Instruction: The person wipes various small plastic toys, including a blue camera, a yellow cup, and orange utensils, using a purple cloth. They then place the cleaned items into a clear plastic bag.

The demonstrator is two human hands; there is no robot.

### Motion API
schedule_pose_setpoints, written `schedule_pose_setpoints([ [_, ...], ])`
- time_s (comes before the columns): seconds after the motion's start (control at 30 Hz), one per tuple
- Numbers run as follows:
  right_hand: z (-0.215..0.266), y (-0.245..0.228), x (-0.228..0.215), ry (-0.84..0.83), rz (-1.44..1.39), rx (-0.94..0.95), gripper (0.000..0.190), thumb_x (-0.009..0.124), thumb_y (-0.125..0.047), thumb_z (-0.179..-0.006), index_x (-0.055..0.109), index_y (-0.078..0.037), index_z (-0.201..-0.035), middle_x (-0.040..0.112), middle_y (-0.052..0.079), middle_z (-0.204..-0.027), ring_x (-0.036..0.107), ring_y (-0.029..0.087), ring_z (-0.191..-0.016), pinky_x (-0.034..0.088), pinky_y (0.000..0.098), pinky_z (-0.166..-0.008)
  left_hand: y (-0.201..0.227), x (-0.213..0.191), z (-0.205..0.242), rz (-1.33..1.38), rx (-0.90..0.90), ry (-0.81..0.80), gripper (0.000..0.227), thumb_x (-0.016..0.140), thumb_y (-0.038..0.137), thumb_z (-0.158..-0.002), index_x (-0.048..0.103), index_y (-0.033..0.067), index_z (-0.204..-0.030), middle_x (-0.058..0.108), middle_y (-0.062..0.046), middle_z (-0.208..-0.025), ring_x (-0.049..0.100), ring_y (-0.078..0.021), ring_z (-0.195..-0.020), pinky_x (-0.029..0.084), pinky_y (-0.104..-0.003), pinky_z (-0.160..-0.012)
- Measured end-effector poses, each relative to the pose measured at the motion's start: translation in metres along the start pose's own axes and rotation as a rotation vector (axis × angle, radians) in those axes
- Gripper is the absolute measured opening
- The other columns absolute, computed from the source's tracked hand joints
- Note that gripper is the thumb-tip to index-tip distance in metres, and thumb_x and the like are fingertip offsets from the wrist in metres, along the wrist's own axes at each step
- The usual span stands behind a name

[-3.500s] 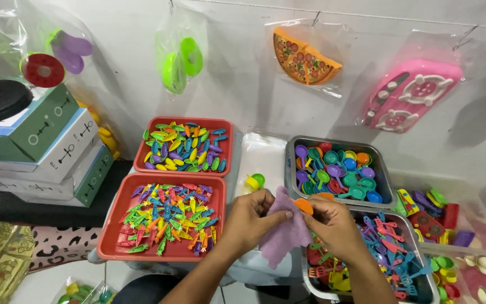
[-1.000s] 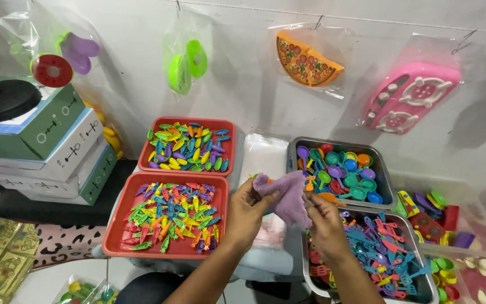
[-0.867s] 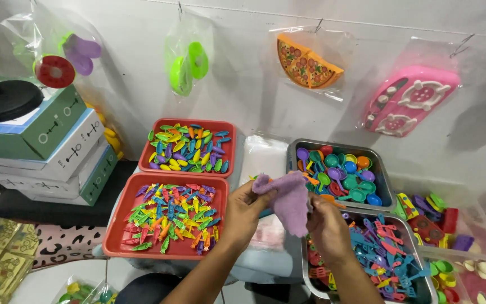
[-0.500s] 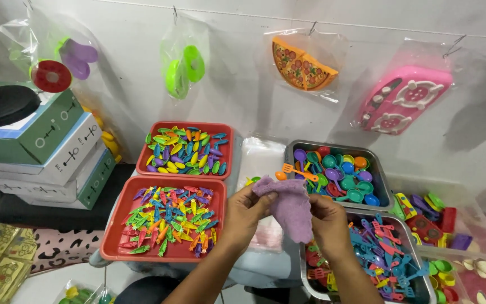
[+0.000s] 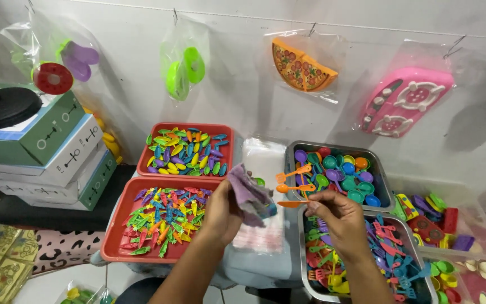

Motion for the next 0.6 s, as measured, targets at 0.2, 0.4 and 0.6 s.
schedule_pose_setpoints([
  [0.2,0.0,0.002,-0.004,-0.035,-0.071,-0.041,0.017,0.064,0.006,-0.09,0.07,0.006,-0.106,0.071,0.015,-0.089,0.071,0.024,-0.081,0.059,0.0352,-0.079,-0.005,0.025,0.024,-0.002,-0.239,0.104,0.068,0.042,0.052,-0.092,0.061,0.0008,-0.133,0.068,-0.019,-0.116,0.066,-0.0291,-0.1,0.054,-0.04,-0.087],
  [0.4,0.002,-0.001,-0.006,-0.063,-0.181,-0.109,0.017,0.062,0.008,-0.091,0.069,0.005,-0.107,0.072,0.016,-0.093,0.07,0.025,-0.084,0.059,0.0362,-0.081,-0.02,0.026,0.024,-0.121,-0.289,0.025,0.048,0.039,0.028,-0.102,0.056,0.0016,-0.139,0.07,-0.02,-0.107,0.071,-0.0295,-0.089,0.059,-0.038,-0.08],
  [0.6,-0.002,0.016,0.008,-0.018,-0.057,0.183,0.017,0.065,0.005,-0.091,0.072,0.01,-0.106,0.073,0.019,-0.084,0.07,0.025,-0.074,0.059,0.0365,-0.075,-0.024,0.028,0.031,-0.133,-0.385,0.027,0.072,0.041,0.047,-0.093,0.054,-0.0043,-0.142,0.064,-0.029,-0.129,0.061,-0.0318,-0.103,0.048,-0.04,-0.084],
])
Point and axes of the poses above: each hand's wrist, its own z-axis away from the middle knuckle, its own x-axis out of the palm, y = z × x, the point moved 6 cm from there along -z, towards the middle knuckle
